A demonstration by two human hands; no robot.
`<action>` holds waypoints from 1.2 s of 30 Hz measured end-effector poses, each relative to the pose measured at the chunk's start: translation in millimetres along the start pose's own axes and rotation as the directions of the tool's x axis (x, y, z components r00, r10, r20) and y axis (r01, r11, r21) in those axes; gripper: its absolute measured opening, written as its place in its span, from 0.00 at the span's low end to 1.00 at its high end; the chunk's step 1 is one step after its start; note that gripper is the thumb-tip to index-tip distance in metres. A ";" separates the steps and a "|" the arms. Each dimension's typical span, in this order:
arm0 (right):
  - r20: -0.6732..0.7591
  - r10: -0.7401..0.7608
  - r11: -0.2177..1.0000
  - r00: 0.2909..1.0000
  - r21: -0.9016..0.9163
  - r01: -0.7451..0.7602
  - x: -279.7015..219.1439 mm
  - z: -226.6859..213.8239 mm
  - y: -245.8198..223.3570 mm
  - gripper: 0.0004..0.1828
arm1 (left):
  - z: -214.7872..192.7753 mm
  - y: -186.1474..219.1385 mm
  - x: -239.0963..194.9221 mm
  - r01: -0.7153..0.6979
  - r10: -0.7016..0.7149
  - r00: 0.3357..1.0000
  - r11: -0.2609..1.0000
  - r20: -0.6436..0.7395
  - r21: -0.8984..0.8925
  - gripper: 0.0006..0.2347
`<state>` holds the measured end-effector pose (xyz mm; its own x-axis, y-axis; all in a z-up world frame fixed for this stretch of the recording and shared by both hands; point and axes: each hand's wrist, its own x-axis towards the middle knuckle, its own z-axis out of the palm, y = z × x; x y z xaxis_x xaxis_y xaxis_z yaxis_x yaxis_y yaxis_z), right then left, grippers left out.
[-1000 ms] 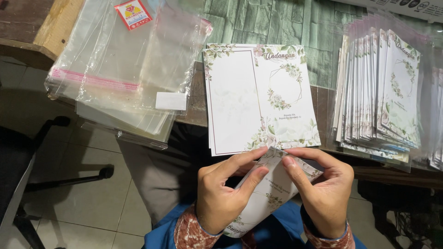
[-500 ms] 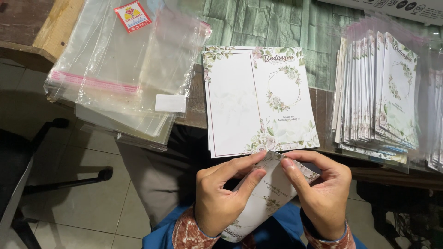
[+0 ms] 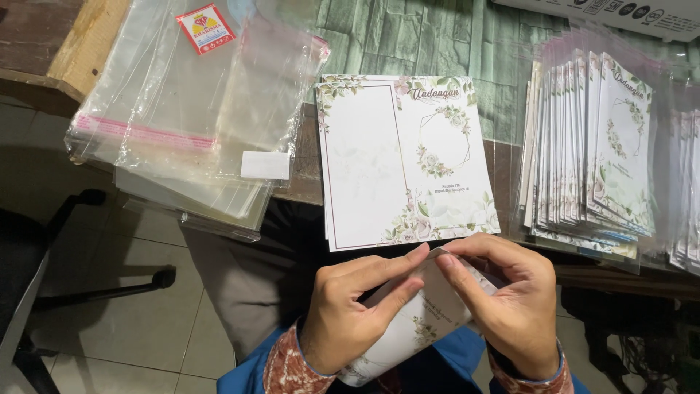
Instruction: Folding printed wedding invitations and stacking them on a table.
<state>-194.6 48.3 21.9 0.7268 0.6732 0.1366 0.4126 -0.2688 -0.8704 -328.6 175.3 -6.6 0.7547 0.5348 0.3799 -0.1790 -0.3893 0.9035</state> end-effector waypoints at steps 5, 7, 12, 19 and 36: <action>-0.156 0.059 0.997 0.986 0.049 -0.052 -8.0 -9.0 24.5 0.03 | -22.1 -2.1 -1.1 0.025 -0.031 0.982 0.999 0.185 0.037 0.15; -0.309 0.104 0.993 0.945 0.083 -0.082 -9.8 -13.6 36.5 0.04 | -30.5 -2.2 -2.2 0.063 -0.073 0.983 0.996 0.171 0.062 0.15; -0.417 0.148 0.978 0.897 0.197 -0.070 -7.1 -21.1 59.1 0.07 | -42.8 -2.1 1.2 0.065 -0.076 0.990 0.993 0.120 0.095 0.13; -0.470 0.258 0.942 0.844 0.318 -0.110 -4.1 -19.6 64.2 0.09 | -44.1 -3.9 6.8 0.101 -0.105 0.991 0.994 0.087 0.044 0.11; -0.431 0.328 0.890 0.840 0.439 -0.123 -2.5 -21.6 70.4 0.07 | -43.7 2.7 8.6 0.163 -0.164 0.984 0.987 0.074 0.018 0.11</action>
<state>-155.6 12.8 -29.5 0.9831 0.1801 0.0331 0.0372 -0.0194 -0.9991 -350.2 211.6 7.7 0.8185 0.5342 0.2113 -0.0422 -0.3108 0.9495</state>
